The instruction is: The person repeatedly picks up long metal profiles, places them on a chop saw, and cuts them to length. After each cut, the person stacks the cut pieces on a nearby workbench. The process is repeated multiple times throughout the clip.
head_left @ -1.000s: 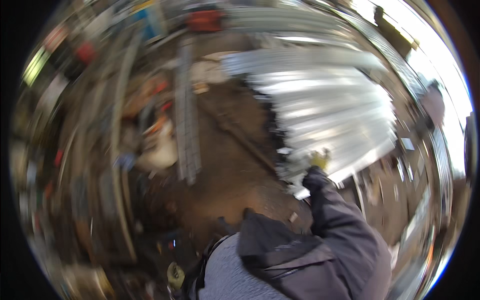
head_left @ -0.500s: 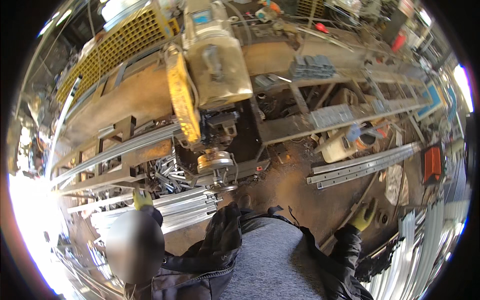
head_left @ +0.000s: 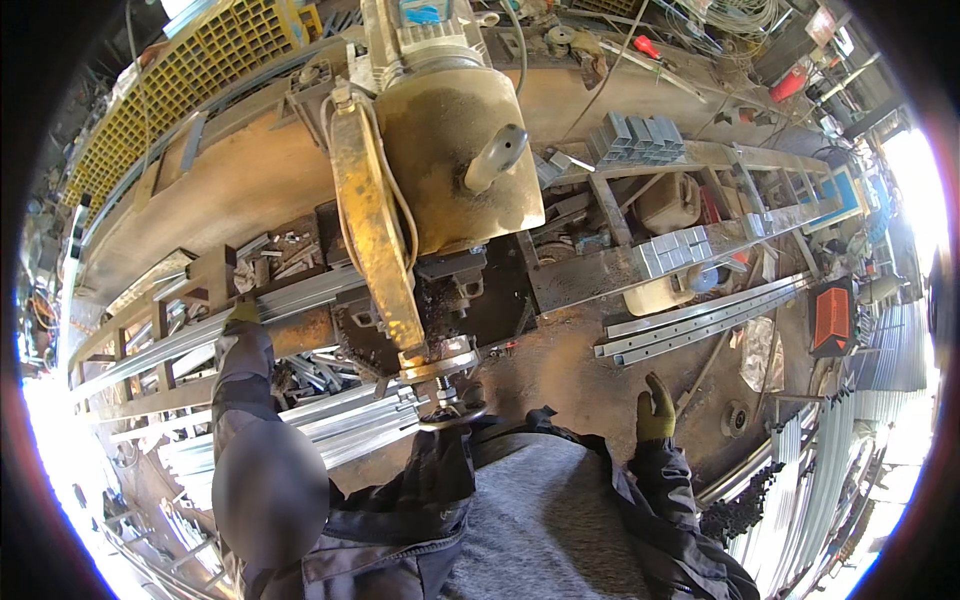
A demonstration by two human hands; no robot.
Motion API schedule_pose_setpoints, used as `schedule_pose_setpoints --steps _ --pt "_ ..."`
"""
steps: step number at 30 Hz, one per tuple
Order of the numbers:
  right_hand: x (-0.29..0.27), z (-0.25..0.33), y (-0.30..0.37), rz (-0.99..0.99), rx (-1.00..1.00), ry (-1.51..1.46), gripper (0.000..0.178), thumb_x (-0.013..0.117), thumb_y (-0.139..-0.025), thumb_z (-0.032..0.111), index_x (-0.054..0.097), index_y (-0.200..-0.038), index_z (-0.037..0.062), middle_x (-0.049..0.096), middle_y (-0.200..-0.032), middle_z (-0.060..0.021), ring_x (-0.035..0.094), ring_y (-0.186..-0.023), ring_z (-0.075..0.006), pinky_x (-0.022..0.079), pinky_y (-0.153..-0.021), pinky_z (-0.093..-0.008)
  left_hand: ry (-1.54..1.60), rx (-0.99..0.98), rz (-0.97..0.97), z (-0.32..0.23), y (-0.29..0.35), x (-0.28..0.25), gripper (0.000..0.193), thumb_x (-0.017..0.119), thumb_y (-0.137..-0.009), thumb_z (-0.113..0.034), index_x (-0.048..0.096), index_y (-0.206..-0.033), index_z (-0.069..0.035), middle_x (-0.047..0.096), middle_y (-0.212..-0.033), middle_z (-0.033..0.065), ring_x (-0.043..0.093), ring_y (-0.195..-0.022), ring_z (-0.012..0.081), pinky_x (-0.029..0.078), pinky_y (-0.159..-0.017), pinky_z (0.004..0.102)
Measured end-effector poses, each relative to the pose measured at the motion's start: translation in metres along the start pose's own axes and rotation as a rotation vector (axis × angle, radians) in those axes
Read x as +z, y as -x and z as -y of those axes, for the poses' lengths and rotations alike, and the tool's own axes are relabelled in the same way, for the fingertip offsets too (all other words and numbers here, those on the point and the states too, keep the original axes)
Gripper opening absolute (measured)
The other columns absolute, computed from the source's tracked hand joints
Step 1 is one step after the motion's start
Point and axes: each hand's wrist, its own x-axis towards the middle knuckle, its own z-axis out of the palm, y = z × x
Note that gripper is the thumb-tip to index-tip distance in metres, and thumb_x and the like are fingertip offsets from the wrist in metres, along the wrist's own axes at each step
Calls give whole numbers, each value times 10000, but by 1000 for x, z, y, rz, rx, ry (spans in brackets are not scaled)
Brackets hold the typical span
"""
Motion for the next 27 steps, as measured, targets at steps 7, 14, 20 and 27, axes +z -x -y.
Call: schedule_pose_setpoints --steps 7,14,20,27 --pt "30 -37 14 28 301 -216 445 711 -1112 96 769 -1546 16 772 -1589 -205 714 -1504 -354 533 -1284 -442 -65 163 7 -4 -45 34 847 791 -1000 -144 488 -1789 -95 633 -1691 293 736 -1413 494 631 -1166 575" --pt "96 1 -50 323 41 -60 460 740 -1118 165 757 -1553 17 790 -1553 -198 734 -1468 -297 553 -1236 -407 274 422 -34 -98 37 19 1159 959 -864 -253 362 -1851 -144 448 -1877 242 674 -1512 501 611 -1192 594" --pt "91 40 -67 365 -63 29 495 744 -1105 251 755 -1552 39 788 -1543 -223 733 -1474 -347 550 -1247 -447 138 386 8 15 -4 31 1054 879 -912 -194 374 -1836 -157 459 -1840 283 701 -1468 527 617 -1194 596" --pt "54 10 -19 395 330 80 490 744 -1094 312 792 -1524 81 791 -1534 -239 736 -1470 -394 563 -1242 -473 -52 282 59 18 -42 40 863 876 -909 -242 555 -1682 -32 641 -1663 325 757 -1386 519 652 -1138 596"
